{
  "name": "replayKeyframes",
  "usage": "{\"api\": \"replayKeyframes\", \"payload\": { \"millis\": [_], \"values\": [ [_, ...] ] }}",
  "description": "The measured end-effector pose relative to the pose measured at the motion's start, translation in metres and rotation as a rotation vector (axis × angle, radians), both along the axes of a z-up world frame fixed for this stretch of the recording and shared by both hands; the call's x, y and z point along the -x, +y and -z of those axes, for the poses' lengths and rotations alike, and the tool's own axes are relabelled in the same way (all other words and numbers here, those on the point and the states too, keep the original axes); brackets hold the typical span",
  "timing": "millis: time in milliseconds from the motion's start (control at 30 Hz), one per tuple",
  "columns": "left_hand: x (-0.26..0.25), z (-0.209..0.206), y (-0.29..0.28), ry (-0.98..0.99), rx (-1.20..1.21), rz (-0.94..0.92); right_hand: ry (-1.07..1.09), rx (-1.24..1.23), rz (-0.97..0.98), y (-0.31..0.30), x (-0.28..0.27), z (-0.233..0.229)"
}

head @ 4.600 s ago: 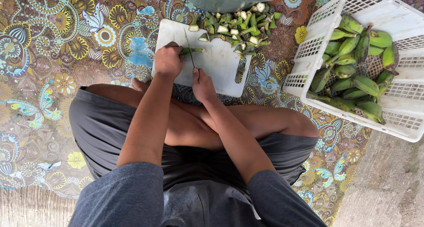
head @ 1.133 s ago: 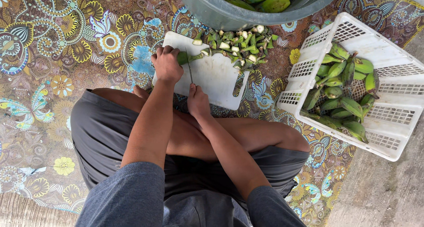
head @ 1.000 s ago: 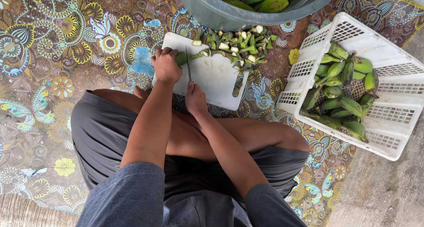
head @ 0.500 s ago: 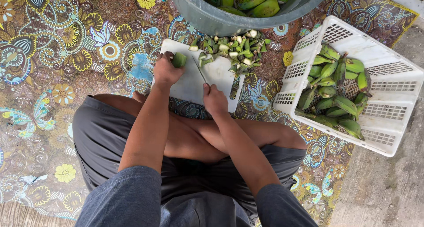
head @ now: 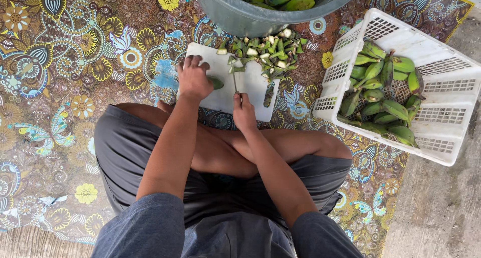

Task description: The person sits cross-legged on a mat and uses a knife to cut the ends off green vegetables on a white cutting board. The cut pieces are placed into a large grey bucket filled with water, while whole vegetables are stored in a white basket nearby.

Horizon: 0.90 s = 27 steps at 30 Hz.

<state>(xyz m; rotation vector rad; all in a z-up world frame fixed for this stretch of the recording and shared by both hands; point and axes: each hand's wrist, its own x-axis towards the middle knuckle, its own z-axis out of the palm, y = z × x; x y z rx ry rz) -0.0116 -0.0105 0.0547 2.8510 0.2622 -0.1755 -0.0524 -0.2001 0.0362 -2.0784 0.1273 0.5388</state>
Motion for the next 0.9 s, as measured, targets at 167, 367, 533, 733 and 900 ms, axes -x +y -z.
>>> {"api": "replayKeyframes", "payload": {
  "millis": [167, 367, 533, 733, 900],
  "values": [
    [0.002, 0.061, 0.006, -0.064, 0.031, 0.134, 0.013, -0.048, -0.029, -0.003, 0.019, 0.019],
    [0.007, 0.036, -0.001, -0.028, -0.02, 0.151, -0.017, -0.035, -0.094, 0.004, 0.028, 0.023],
    [0.006, 0.043, -0.001, -0.037, -0.069, 0.191, 0.002, -0.056, -0.082, 0.019, 0.034, 0.03],
    [0.003, 0.051, 0.001, -0.048, -0.017, 0.159, 0.025, -0.077, -0.088, 0.026, 0.025, 0.037],
    [-0.001, 0.068, 0.004, -0.042, 0.051, 0.12, 0.028, -0.081, -0.101, 0.025, 0.025, 0.051]
  ]
}}
